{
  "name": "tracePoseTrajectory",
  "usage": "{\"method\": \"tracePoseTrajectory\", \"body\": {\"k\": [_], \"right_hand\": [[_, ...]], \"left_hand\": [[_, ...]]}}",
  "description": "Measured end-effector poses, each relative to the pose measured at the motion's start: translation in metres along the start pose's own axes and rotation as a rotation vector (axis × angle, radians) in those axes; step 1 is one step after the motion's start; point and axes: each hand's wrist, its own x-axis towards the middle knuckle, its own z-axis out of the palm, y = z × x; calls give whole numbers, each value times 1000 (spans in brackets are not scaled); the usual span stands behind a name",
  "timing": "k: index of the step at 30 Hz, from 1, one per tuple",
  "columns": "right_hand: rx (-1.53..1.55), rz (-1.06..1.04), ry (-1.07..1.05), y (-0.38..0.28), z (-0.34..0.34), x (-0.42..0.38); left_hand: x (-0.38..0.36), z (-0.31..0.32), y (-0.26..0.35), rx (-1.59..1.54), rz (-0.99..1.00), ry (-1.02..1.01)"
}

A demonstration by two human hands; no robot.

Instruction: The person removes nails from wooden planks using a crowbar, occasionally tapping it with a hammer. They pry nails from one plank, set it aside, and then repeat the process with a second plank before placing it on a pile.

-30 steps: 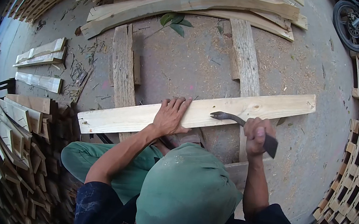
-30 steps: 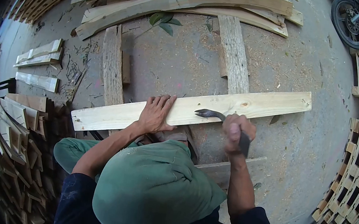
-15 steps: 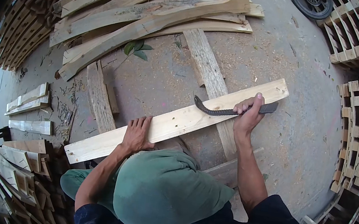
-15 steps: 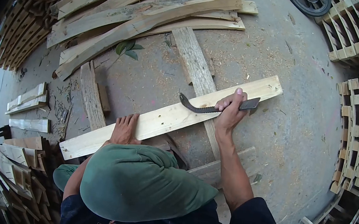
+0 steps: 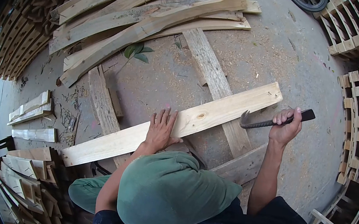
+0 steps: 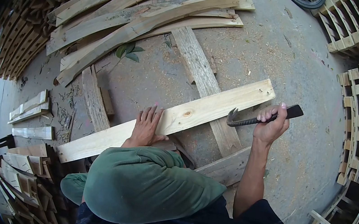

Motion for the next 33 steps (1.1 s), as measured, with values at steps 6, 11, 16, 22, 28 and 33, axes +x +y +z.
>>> {"method": "tracePoseTrajectory", "body": {"k": [6,11,16,22,28,33], "right_hand": [[-42,-157,336,-9,-10,51],[-41,-240,419,12,-34,101],[-34,-186,428,8,-35,119],[-42,-164,415,4,-46,126],[-26,-147,437,-3,-56,129],[37,-128,381,-1,-60,126]], "left_hand": [[40,20,31,-27,57,82],[37,19,30,-52,52,99],[37,18,29,-75,55,87],[38,16,31,-76,43,70],[39,15,32,-77,36,68],[40,15,33,-81,24,52]]}}
